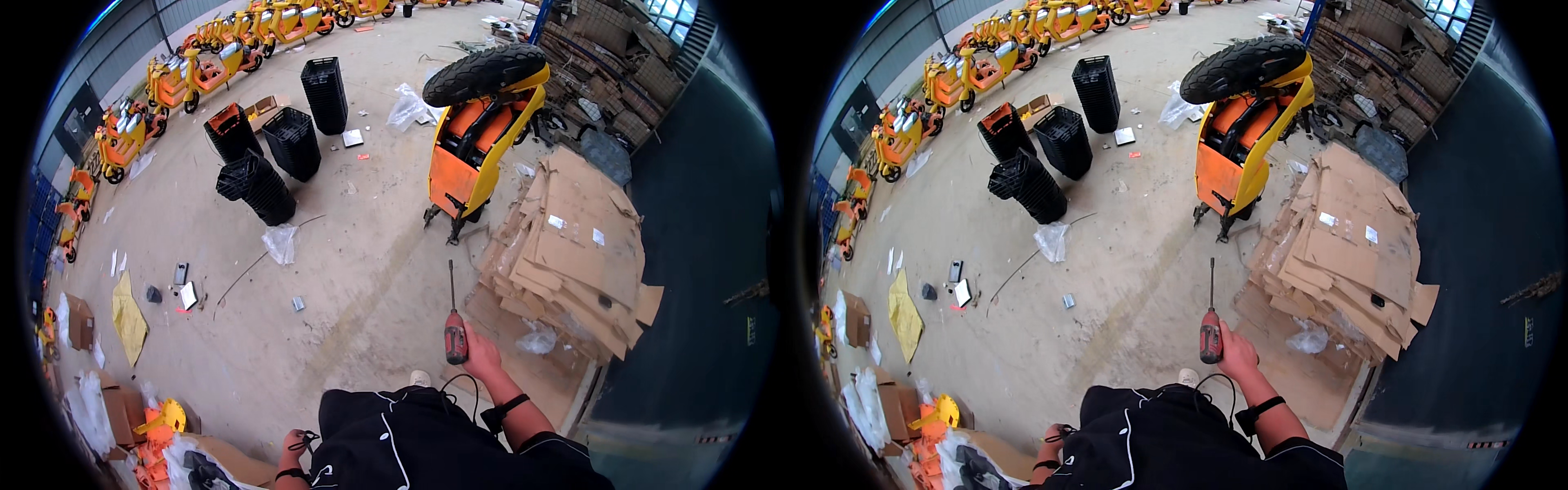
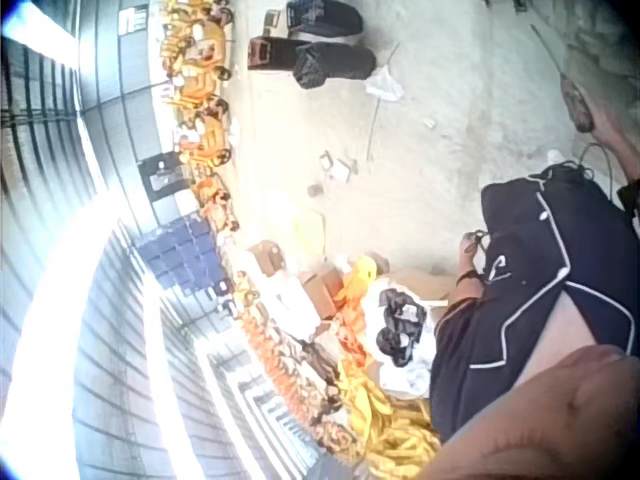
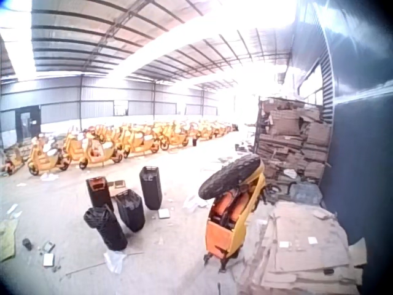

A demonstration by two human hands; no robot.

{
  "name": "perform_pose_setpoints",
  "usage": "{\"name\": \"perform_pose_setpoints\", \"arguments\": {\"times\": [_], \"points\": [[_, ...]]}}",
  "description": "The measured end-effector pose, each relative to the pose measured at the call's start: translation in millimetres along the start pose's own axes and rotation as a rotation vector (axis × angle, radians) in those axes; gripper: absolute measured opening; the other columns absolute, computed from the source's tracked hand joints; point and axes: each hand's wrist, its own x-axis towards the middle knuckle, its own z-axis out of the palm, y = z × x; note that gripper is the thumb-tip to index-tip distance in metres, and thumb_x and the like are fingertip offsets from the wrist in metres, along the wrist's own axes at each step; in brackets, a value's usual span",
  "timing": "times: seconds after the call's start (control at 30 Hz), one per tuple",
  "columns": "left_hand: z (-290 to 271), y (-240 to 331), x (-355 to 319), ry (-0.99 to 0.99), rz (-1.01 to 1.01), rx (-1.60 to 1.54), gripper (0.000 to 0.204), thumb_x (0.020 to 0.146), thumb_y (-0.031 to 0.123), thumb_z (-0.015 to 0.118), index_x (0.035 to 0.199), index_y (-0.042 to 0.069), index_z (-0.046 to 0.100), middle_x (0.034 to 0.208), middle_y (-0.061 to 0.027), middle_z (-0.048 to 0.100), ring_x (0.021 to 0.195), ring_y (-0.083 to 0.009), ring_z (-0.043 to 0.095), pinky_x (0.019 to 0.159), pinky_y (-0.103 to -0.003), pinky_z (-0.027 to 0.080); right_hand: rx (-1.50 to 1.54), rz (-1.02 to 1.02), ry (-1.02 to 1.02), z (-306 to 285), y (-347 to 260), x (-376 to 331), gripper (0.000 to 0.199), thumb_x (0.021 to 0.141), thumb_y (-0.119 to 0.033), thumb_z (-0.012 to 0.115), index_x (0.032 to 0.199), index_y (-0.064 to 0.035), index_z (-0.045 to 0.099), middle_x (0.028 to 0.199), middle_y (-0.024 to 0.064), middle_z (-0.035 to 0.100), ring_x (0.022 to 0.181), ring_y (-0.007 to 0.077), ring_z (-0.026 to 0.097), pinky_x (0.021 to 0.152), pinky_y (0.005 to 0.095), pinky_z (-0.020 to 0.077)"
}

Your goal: The person uses a red power drill to tighten bolts on the front wheel fork and various body panels of a yellow electric scooter on a warehouse floor.

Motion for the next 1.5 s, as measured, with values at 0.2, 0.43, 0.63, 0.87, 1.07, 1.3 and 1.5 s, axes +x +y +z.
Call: {"name": "perform_pose_setpoints", "arguments": {"times": [0.2, 0.43, 0.63, 0.87, 1.07, 1.3, 1.5], "points": [[-63.7, 116.4, 82.9, 0.044, -0.094, -0.146, 0.033, 0.084, 0.020, 0.066, 0.111, 0.001, 0.071, 0.095, -0.0208, 0.074, 0.091, -0.0347, 0.072, 0.081, -0.041, 0.057, 0.066, 0.039, 0.018, 4.9, -8.5, 64.9, 0.089, 0.076, -0.022, 0.076, 0.154, -0.0125, 0.033, 0.108, 0.0203, 0.069, 0.098, 0.0426, 0.066, 0.082, 0.0517, 0.0521], [-100.2, 251.3, 287.5, -0.032, 0.202, 0.070, 0.037, 0.084, 0.023, 0.064, 0.115, 0.003, 0.070, 0.104, -0.0217, 0.072, 0.100, -0.0380, 0.069, 0.090, -0.044, 0.055, 0.130, 0.204, 0.028, 14.8, -57.1, 156.0, 0.090, 0.078, -0.024, 0.076, 0.155, -0.0145, 0.031, 0.107, 0.0207, 0.070, 0.097, 0.0437, 0.067, 0.081, 0.0498, 0.0535], [-117.1, 470.1, 397.7, -0.338, 0.445, 0.194, 0.040, 0.086, 0.026, 0.064, 0.119, 0.003, 0.068, 0.111, -0.0232, 0.070, 0.108, -0.0387, 0.066, 0.094, -0.046, 0.053, 0.288, 0.434, 0.056, 29.5, -105.5, 219.9, 0.091, 0.080, -0.021, 0.077, 0.157, -0.0179, 0.027, 0.133, 0.0207, 0.063, 0.118, 0.0414, 0.063, 0.095, 0.0469, 0.0527], [-46.3, 614.5, 375.7, -1.031, 0.868, -0.294, 0.099, 0.082, 0.037, 0.082, 0.154, -0.005, 0.028, 0.147, -0.0231, 0.048, 0.135, -0.0321, 0.050, 0.111, -0.041, 0.042, 0.525, 0.366, 0.099, 107.0, -102.0, 331.9, 0.088, 0.084, -0.018, 0.076, 0.156, -0.0171, 0.025, 0.137, 0.0183, 0.060, 0.121, 0.0374, 0.063, 0.096, 0.0427, 0.0521], [50.0, 648.2, 414.6, -0.795, 0.628, -0.742, 0.115, 0.077, 0.038, 0.089, 0.157, -0.004, 0.017, 0.152, -0.0226, 0.042, 0.142, -0.0305, 0.043, 0.118, -0.040, 0.033, 0.724, 0.233, 0.085, 193.3, -70.1, 416.2, 0.109, 0.084, -0.018, 0.078, 0.159, -0.0031, 0.000, 0.149, 0.0237, 0.045, 0.134, 0.0359, 0.052, 0.108, 0.0443, 0.0443], [123.5, 620.2, 530.8, -0.889, 0.590, -0.631, 0.076, 0.083, 0.031, 0.084, 0.141, 0.000, 0.046, 0.124, -0.0150, 0.063, 0.114, -0.0232, 0.062, 0.099, -0.037, 0.050, 0.788, -0.053, -0.112, 255.5, -7.8, 469.9, 0.103, 0.087, -0.013, 0.073, 0.159, 0.0012, 0.001, 0.156, 0.0256, 0.032, 0.142, 0.0372, 0.041, 0.113, 0.0454, 0.0385], [134.9, 592.9, 613.2, -0.915, 0.700, -0.685, 0.051, 0.095, 0.009, 0.066, 0.142, -0.002, 0.049, 0.121, -0.0104, 0.065, 0.099, -0.0176, 0.068, 0.088, -0.034, 0.055, 1.640, 0.320, 0.134, 283.5, 69.6, 570.6, 0.057, 0.103, -0.031, 0.057, 0.150, -0.0035, 0.039, 0.143, 0.0179, 0.049, 0.121, 0.0287, 0.057, 0.097, 0.0384, 0.0478]]}}
